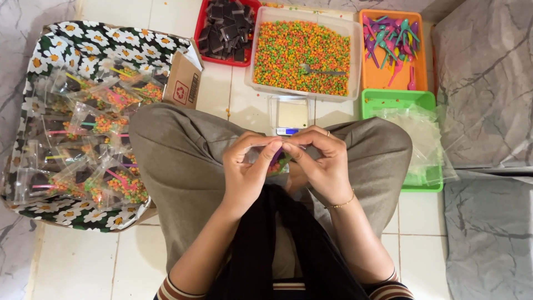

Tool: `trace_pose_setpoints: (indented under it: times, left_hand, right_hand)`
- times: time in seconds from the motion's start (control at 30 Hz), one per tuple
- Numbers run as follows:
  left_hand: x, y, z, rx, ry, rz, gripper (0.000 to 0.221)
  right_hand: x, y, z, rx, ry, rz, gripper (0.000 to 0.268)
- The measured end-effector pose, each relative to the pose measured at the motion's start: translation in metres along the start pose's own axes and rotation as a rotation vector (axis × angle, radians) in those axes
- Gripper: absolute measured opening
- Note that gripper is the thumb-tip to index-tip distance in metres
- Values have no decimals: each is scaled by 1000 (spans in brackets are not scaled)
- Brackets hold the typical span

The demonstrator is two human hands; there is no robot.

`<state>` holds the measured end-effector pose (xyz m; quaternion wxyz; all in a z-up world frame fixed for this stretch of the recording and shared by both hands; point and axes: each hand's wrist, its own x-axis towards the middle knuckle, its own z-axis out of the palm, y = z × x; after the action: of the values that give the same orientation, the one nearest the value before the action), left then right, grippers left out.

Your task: The person is manually portioning small colorful candies into plastic bags using a spoon, weighing each bag on a digital scale, and then sealing the bags.

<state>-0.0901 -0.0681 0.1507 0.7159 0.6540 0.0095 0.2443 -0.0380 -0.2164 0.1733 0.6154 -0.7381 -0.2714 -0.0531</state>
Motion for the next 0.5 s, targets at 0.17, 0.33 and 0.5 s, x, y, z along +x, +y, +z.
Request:
trace_pose_setpoints:
  times: [0.17,0.33,0.5]
  left_hand:
    - [7,4,-6,-15,-59,12,15]
    - [9,10,-11,129,-40,125,13]
    - [8,-4,-8,48,-65,69,13]
  right_hand:
    - [-2,3,-3,-8,-17,6,6]
    - [-2,4,-1,-12,-49,40,6]
    - [-7,12,-2,-127,42,15,5]
